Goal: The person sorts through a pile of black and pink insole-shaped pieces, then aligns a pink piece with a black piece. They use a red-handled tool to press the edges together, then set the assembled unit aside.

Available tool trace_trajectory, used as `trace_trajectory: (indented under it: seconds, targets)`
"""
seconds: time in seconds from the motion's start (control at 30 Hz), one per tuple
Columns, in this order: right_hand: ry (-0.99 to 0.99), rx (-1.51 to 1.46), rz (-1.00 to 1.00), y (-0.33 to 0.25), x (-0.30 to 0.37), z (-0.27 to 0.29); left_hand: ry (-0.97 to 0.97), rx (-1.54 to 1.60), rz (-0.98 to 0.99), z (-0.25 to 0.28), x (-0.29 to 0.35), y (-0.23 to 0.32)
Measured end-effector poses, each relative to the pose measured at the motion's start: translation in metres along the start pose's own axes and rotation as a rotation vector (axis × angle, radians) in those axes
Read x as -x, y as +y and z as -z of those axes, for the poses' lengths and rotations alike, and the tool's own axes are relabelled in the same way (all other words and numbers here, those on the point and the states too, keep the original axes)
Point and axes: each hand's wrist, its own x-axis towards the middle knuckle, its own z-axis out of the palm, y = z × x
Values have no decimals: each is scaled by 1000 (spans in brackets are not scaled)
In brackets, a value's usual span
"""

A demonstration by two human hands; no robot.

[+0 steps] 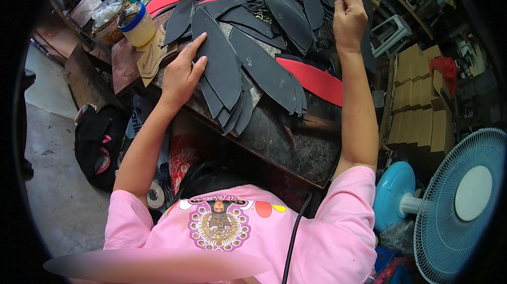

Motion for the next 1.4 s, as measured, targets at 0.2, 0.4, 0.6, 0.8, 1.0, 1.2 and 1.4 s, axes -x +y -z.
trace_trajectory:
  seconds: [0.2,0.4,0.6,0.8,1.0,1.2,1.4]
  targets:
    - [-494,145,39,0,42,-13,70,16,-57,-2,-1,-1]
    - [-438,108,17,3,39,-8,74,14,-59,-3,-1,-3]
    - [-27,98,202,7,-6,3,57,3,-42,-3,-1,-3]
    - [71,200,155,33,-11,3,47,9,-42,0,-1,1]
    - [-453,848,-106,51,4,14,-52,16,67,5,0,6]
    - [-794,649,-219,72,3,-11,87,-3,-62,-2,-1,1]
    - [-774,504,-290,107,-1,-78,65,-11,-34,-4,0,-2]
